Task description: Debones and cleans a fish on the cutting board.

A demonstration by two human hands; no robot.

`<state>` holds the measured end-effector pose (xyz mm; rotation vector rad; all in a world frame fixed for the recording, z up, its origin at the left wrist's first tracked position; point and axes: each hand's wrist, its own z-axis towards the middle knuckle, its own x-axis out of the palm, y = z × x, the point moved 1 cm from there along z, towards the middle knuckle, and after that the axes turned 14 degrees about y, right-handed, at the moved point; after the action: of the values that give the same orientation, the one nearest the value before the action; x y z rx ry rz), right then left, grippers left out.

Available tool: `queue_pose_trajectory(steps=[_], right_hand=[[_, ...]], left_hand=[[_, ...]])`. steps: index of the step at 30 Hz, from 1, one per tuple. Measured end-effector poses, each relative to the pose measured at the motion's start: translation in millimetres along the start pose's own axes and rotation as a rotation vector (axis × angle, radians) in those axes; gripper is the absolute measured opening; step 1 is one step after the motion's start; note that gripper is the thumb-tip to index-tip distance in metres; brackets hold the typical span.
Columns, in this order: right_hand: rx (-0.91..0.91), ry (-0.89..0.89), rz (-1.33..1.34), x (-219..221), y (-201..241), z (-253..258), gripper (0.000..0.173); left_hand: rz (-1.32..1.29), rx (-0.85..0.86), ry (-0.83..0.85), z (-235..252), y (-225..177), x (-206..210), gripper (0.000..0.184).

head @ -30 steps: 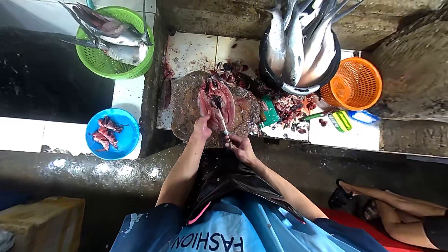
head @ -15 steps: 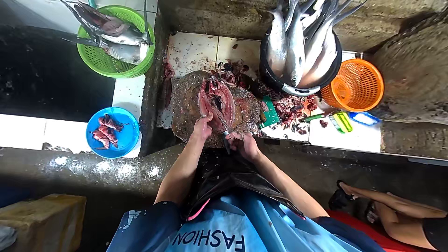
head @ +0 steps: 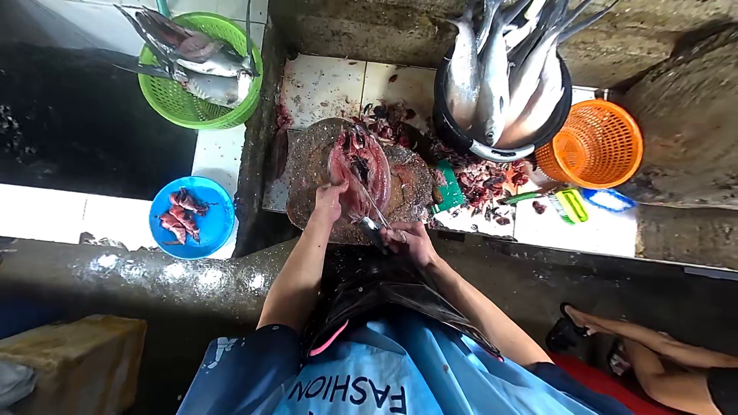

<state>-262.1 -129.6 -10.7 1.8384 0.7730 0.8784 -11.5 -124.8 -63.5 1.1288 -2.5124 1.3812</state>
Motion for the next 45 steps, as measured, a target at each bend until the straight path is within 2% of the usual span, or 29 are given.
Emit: queue_pose_trajectory(steps=[6,10,14,19,22,25,27,30,32,34,38,42,43,45], right_hand=[[0.091,-0.050,0.259,7.1,-11.2,18.1,0.038],[0.079,-0.065,0.302,8.5,-19.3,39.8,0.032],[-0.003,-0.003,0.026,4.8,-23.3,49.9,0.020],[-0.137,0.037,-0.342,8.4,-28.8,32.9,0.026],[-0.223,-0.027,-0.532,8.5,-34.7,25.6,0.031],[-0.389,-0.154,-0.630,4.3,-15.4,24.9,0.036],[-0.365,-0.205,-0.510,-0.7,1.0,20.9,0.037],[-0.126,-0.140,-0.177,-8.3,12.6,18.5,0.025],[-0.063,-0.027,-0.032,-11.9,5.6,12.5,0.028],[0.005,0.021,0.063,-8.7,3.1,11.5,0.032],[0.042,0.013,0.226,0.2,-3.1,17.8,0.034],[0.073,-0.032,0.429,15.1,-4.4,36.5,0.040],[0.078,-0.016,0.424,17.4,-4.3,37.8,0.040],[0.078,-0.008,0.237,17.0,0.2,32.2,0.035]], left_hand=[[-0.171,-0.067,0.070,-4.5,5.5,5.3,0.036],[-0.231,-0.102,0.054,-5.8,5.9,10.1,0.035],[-0.276,-0.099,0.015,-2.8,6.5,9.5,0.034],[-0.305,-0.131,0.039,-20.7,-0.4,18.7,0.033],[-0.360,-0.150,0.035,-28.4,1.6,23.0,0.030],[-0.342,-0.122,0.034,-24.2,3.2,15.9,0.028],[-0.111,-0.096,0.043,-18.6,1.8,4.9,0.034],[0.262,-0.017,-0.026,2.2,-12.4,-5.8,0.044],[0.217,-0.029,0.020,10.6,-12.8,-3.9,0.042],[0.043,-0.047,0.074,10.9,-13.8,1.9,0.043],[-0.146,-0.098,0.143,2.6,-4.3,4.2,0.035],[-0.195,-0.144,0.129,-9.4,-0.3,9.4,0.035],[-0.190,-0.148,0.115,-11.9,-0.3,10.0,0.036],[-0.173,-0.137,0.100,-11.9,0.8,7.5,0.036]])
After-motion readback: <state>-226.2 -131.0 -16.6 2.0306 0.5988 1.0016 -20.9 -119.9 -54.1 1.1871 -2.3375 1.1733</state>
